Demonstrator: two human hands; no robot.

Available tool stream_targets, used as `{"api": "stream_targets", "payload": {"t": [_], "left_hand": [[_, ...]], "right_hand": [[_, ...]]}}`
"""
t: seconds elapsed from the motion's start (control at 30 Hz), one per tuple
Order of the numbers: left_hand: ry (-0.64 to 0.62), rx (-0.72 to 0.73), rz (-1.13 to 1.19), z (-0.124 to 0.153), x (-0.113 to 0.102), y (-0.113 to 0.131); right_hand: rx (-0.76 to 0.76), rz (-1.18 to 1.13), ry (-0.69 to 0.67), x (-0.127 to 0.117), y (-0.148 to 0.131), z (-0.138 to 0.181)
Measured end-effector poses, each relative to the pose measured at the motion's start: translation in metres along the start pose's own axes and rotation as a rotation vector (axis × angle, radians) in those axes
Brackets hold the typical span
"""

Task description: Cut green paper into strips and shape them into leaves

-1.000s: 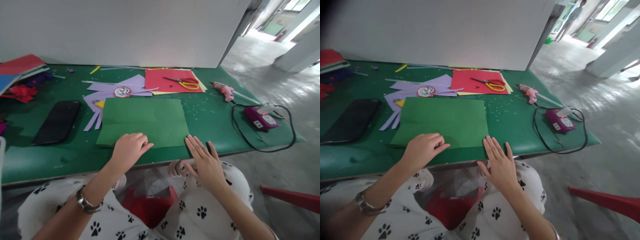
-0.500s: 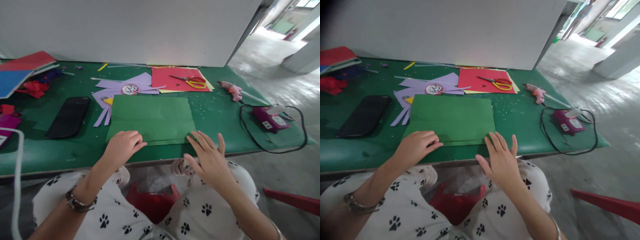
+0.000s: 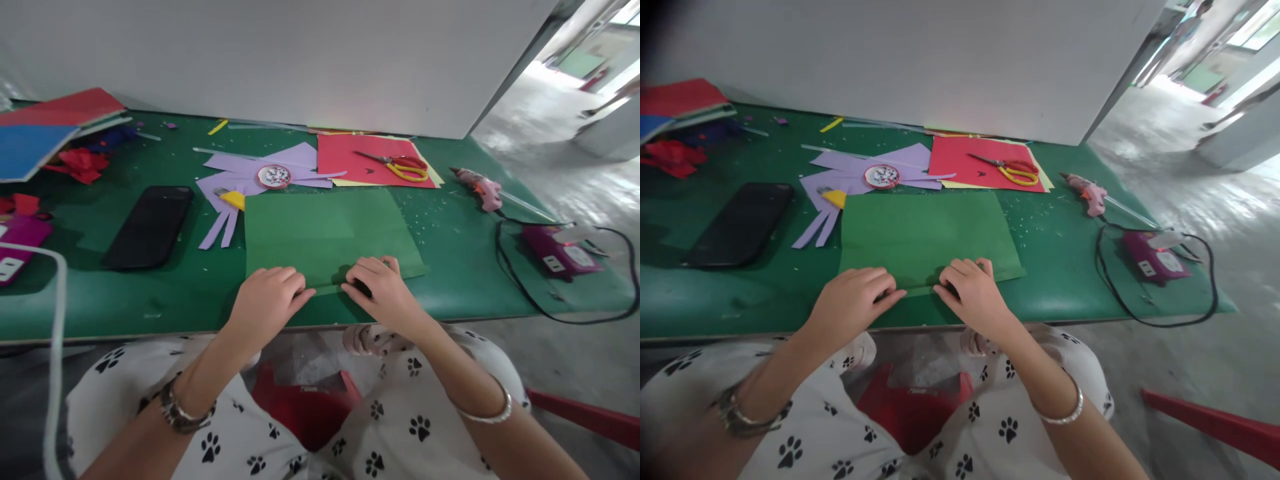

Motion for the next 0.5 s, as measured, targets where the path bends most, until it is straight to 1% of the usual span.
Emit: {"api": "stream_targets", "payload": {"t": [0.1, 0.2, 0.5], "left_hand": [[-0.009, 0.028, 0.024, 0.0026, -0.0011, -0.0024], [-0.004, 0.025, 0.011, 0.0043, -0.0014, -0.0029], [-0.005, -0.042, 0.065, 0.0067, 0.0012, -0.0073]], "right_hand": [[-0.004, -0.003, -0.002, -0.0009, -0.0007, 0.0002], [0.003, 0.016, -0.018, -0.0005, -0.0012, -0.0010], [0.028, 0.097, -0.028, 0.0000, -0.0015, -0.0003]]}}
Point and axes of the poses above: each hand's wrist, its own z-axis away from the middle knuckle, its own x-axis out of the palm, y = z × x, the point moved 8 cm from there along -z, towards the middle knuckle, and after that the axes turned 11 degrees about -y, right-handed, at the moved point
